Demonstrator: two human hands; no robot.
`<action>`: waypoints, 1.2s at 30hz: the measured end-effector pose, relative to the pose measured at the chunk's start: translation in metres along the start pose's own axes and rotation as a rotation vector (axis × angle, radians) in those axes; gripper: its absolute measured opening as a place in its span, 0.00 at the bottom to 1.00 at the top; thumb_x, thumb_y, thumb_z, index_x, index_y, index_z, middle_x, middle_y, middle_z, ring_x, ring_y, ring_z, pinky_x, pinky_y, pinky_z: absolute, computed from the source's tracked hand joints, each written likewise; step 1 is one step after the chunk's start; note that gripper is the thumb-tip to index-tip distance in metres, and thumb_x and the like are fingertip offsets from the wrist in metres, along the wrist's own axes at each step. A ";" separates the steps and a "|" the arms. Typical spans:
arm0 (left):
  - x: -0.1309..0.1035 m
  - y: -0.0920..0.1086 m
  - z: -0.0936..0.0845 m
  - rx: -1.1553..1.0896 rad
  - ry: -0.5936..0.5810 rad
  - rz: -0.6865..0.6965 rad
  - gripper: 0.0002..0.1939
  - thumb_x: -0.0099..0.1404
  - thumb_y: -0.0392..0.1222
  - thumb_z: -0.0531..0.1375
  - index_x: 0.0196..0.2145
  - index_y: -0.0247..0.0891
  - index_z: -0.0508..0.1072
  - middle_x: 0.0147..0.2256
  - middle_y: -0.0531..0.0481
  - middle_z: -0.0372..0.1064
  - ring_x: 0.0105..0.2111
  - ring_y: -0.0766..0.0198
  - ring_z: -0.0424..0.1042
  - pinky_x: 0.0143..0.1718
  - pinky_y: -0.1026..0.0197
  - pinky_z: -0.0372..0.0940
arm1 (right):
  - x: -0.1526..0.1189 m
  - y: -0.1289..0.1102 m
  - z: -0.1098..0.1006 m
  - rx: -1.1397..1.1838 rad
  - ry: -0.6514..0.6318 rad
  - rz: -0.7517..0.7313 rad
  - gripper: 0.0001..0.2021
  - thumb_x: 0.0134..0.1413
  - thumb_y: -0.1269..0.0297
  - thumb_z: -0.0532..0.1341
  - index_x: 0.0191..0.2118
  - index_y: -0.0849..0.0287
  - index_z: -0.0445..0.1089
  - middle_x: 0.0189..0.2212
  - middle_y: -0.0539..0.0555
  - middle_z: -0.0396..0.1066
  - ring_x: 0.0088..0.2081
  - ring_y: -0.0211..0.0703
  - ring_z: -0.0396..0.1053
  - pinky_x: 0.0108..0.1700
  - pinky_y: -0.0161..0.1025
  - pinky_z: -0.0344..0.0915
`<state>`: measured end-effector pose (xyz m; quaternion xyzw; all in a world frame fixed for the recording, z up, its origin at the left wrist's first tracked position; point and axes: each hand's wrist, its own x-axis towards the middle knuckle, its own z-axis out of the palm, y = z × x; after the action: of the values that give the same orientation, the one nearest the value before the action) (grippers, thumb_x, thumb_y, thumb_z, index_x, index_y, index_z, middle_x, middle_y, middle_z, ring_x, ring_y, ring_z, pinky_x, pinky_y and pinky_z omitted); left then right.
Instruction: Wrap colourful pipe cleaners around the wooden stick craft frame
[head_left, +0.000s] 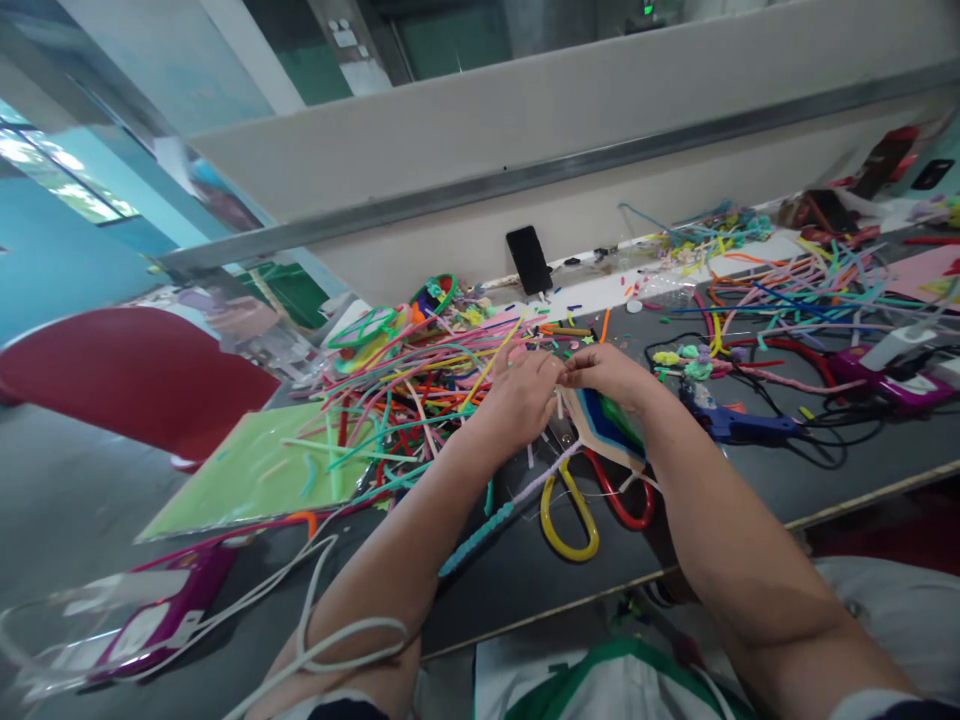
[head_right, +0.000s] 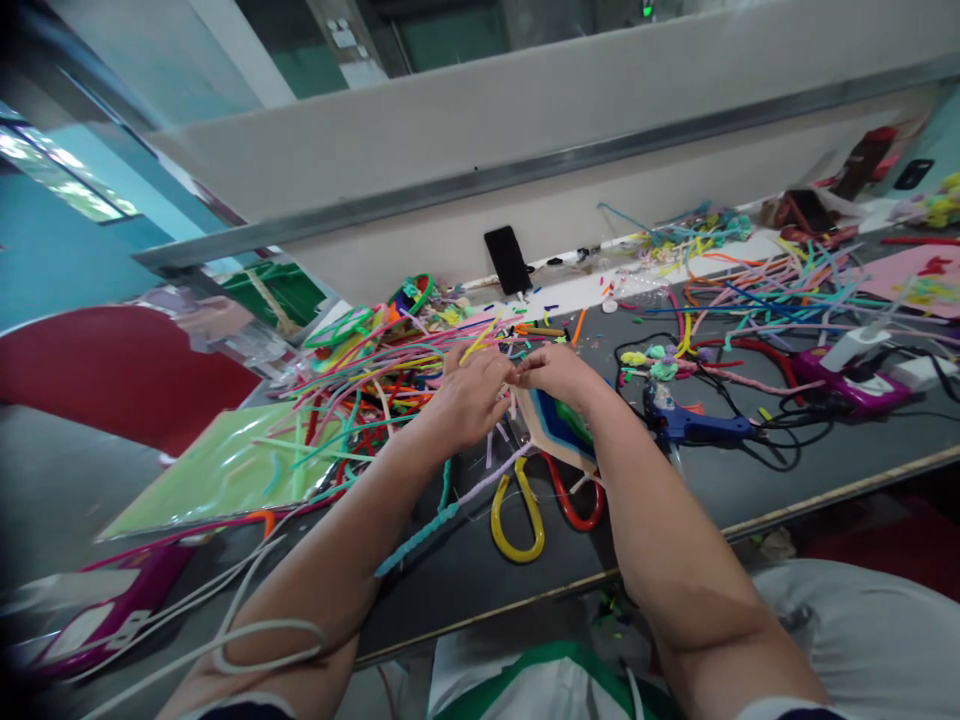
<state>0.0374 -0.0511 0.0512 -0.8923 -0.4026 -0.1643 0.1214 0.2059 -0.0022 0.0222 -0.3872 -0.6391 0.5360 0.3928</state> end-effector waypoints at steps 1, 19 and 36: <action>0.000 0.000 -0.001 -0.001 0.004 0.003 0.10 0.60 0.35 0.51 0.40 0.38 0.66 0.41 0.43 0.68 0.46 0.53 0.65 0.60 0.43 0.41 | 0.000 0.000 0.000 -0.002 0.001 0.006 0.11 0.30 0.60 0.67 0.21 0.64 0.73 0.18 0.47 0.66 0.26 0.36 0.61 0.34 0.36 0.57; 0.004 -0.013 0.011 -0.189 0.098 -0.068 0.07 0.62 0.34 0.52 0.29 0.39 0.68 0.30 0.51 0.71 0.35 0.61 0.69 0.56 0.48 0.47 | 0.000 0.002 0.001 -0.102 -0.007 -0.006 0.10 0.33 0.60 0.65 0.23 0.62 0.74 0.18 0.45 0.65 0.27 0.36 0.60 0.33 0.35 0.57; 0.012 -0.020 0.035 -1.212 0.186 -0.511 0.11 0.55 0.42 0.62 0.23 0.35 0.64 0.20 0.57 0.56 0.21 0.72 0.56 0.24 0.67 0.51 | -0.001 -0.001 -0.003 -0.148 -0.061 -0.067 0.14 0.42 0.56 0.63 0.28 0.63 0.75 0.22 0.47 0.67 0.27 0.36 0.60 0.34 0.35 0.56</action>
<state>0.0361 -0.0179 0.0256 -0.6610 -0.4258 -0.4618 -0.4105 0.2088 -0.0025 0.0230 -0.3771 -0.7014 0.4852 0.3613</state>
